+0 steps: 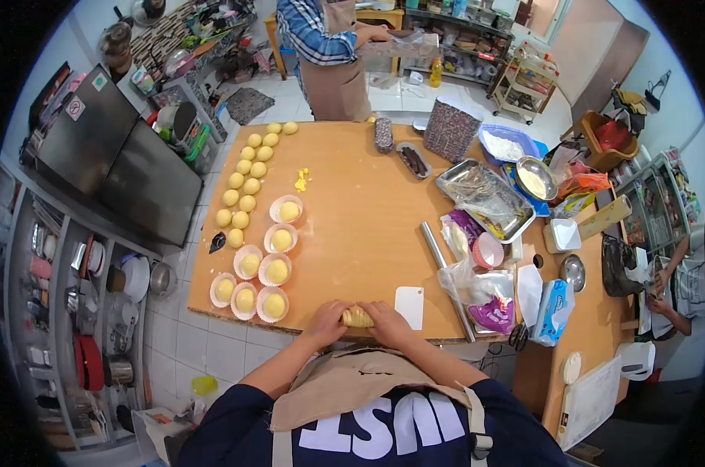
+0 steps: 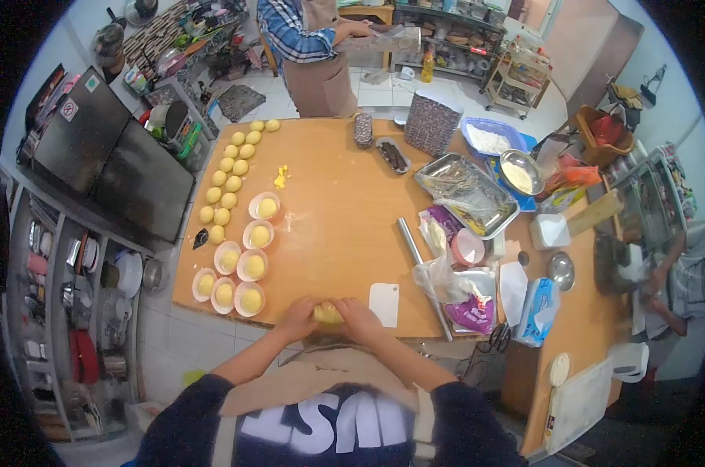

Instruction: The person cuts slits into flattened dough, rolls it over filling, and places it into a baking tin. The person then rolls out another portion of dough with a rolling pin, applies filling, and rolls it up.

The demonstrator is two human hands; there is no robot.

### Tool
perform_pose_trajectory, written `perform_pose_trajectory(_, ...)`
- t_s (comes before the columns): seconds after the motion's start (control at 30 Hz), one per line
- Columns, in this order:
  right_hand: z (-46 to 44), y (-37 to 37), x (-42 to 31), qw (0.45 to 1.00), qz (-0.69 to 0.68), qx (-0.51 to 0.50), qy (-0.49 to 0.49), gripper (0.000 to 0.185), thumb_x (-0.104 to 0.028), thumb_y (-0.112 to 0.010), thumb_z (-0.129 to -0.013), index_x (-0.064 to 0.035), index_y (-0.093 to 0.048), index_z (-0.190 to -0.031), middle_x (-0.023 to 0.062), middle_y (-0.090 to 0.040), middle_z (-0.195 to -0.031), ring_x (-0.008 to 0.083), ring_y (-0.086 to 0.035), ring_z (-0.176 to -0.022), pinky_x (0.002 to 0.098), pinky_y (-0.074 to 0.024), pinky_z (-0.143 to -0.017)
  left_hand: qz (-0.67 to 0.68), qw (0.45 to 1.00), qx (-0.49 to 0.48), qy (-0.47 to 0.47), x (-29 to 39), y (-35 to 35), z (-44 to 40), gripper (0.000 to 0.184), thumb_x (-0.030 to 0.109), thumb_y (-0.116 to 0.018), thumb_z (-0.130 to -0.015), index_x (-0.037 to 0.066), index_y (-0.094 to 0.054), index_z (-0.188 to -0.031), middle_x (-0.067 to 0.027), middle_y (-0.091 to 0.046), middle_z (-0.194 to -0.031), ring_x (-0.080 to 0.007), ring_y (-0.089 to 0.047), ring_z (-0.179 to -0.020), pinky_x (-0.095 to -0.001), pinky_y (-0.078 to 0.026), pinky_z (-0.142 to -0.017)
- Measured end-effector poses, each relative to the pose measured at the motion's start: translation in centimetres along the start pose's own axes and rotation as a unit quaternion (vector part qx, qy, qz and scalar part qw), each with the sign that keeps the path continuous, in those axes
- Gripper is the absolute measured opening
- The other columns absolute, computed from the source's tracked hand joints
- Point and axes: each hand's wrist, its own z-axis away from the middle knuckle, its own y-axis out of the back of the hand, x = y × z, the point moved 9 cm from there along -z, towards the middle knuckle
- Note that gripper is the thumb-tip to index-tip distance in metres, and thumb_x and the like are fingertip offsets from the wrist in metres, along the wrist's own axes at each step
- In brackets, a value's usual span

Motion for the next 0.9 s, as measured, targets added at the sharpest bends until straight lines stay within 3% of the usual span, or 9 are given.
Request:
perform_pose_trajectory(0.17, -0.7, -0.7, 2.1, 0.998, 0.019, 0.042, 0.047, 0.072, -0.008, -0.074, -0.065, -0.0045, -0.044, -0.13, 0.0175, -0.055, -0.119, 0.0359, -0.051, -0.113, 0.0415, -0.0424, -0.098, 0.025, 0.999, 0.03, 0.009, -0.9, 0.2, -0.9, 0.068, 0.007, -0.073, -0.067, 0.007, -0.047, -0.13, -0.0156, -0.056, -0.121, -0.0337, -0.051, -0.118, -0.0412, -0.043, -0.098)
perform_pose_trajectory(0.27, -0.2, 0.0, 1.9, 0.996, 0.032, 0.075, 0.034, 0.073, -0.01, -0.074, -0.064, -0.0034, -0.043, -0.13, 0.0184, -0.054, -0.121, 0.0372, -0.05, -0.114, 0.0421, -0.0418, -0.098, 0.06, 0.994, -0.014, 0.085, -2.4, -0.8, -0.7, 0.068, 0.01, -0.074, -0.069, 0.008, -0.047, -0.132, -0.016, -0.056, -0.123, -0.0343, -0.05, -0.12, -0.0418, -0.041, -0.101)
perform_pose_trajectory(0.37, -0.3, -0.5, 3.0, 0.999, -0.018, 0.024, -0.039, 0.075, -0.01, -0.076, -0.064, -0.0039, -0.043, -0.131, 0.0177, -0.052, -0.127, 0.0367, -0.049, -0.116, 0.0431, -0.0417, -0.098, -0.007, 0.999, -0.007, 0.034, -0.8, 0.0, -0.6, 0.073, 0.013, -0.078, -0.069, 0.013, -0.043, -0.133, -0.0104, -0.06, -0.115, -0.0322, -0.053, -0.113, -0.0447, -0.042, -0.095)
perform_pose_trajectory(0.47, -0.7, -1.2, 4.3, 0.997, -0.033, 0.022, -0.068, 0.073, -0.01, -0.076, -0.065, -0.0044, -0.045, -0.13, 0.0167, -0.052, -0.126, 0.0365, -0.049, -0.115, 0.044, -0.0422, -0.096, -0.012, 0.998, 0.038, 0.055, -2.1, -0.3, -0.4, 0.067, 0.017, -0.079, -0.066, 0.013, -0.049, -0.127, -0.0091, -0.061, -0.112, -0.0313, -0.054, -0.109, -0.0444, -0.042, -0.093)
perform_pose_trajectory(0.57, -0.3, -0.7, 3.6, 0.998, 0.016, 0.048, -0.032, 0.069, -0.01, -0.075, -0.067, -0.0049, -0.047, -0.129, 0.0171, -0.056, -0.119, 0.0367, -0.051, -0.11, 0.0449, -0.0429, -0.094, -0.027, 0.997, -0.009, 0.074, -3.0, -1.2, -0.7, 0.056, 0.017, -0.077, -0.066, 0.01, -0.057, -0.118, -0.0128, -0.059, -0.116, -0.0344, -0.055, -0.107, -0.0444, -0.043, -0.092)
perform_pose_trajectory(0.7, 0.2, 0.4, 2.4, 0.992, 0.055, 0.113, -0.022, 0.065, -0.009, -0.075, -0.067, -0.0077, -0.05, -0.127, 0.0157, -0.057, -0.117, 0.0344, -0.053, -0.11, 0.0441, -0.0417, -0.094, -0.062, 0.998, 0.013, 0.014, -2.4, -0.7, -0.6, 0.049, 0.016, -0.076, -0.066, 0.01, -0.059, -0.112, -0.0113, -0.061, -0.11, -0.0321, -0.056, -0.105, -0.0442, -0.043, -0.09)
perform_pose_trajectory(0.8, -0.2, -0.6, 3.3, 0.989, -0.034, 0.02, -0.144, 0.064, -0.01, -0.075, -0.066, -0.0077, -0.051, -0.125, 0.0145, -0.054, -0.122, 0.0343, -0.05, -0.114, 0.0439, -0.0409, -0.096, -0.018, 0.999, 0.007, 0.036, -3.4, -1.2, -0.8, 0.05, 0.015, -0.075, -0.066, 0.012, -0.058, -0.113, -0.0093, -0.061, -0.11, -0.0306, -0.055, -0.106, -0.0454, -0.043, -0.088)
perform_pose_trajectory(0.9, -0.2, -1.4, 3.8, 0.991, -0.002, 0.032, -0.129, 0.067, -0.01, -0.076, -0.065, -0.0067, -0.05, -0.127, 0.0146, -0.053, -0.125, 0.0342, -0.049, -0.116, 0.0433, -0.0407, -0.097, 0.041, 0.993, -0.046, 0.097, -3.8, -1.1, -0.7, 0.056, 0.018, -0.076, -0.066, 0.012, -0.055, -0.118, -0.0098, -0.06, -0.114, -0.0309, -0.054, -0.108, -0.0462, -0.042, -0.09)
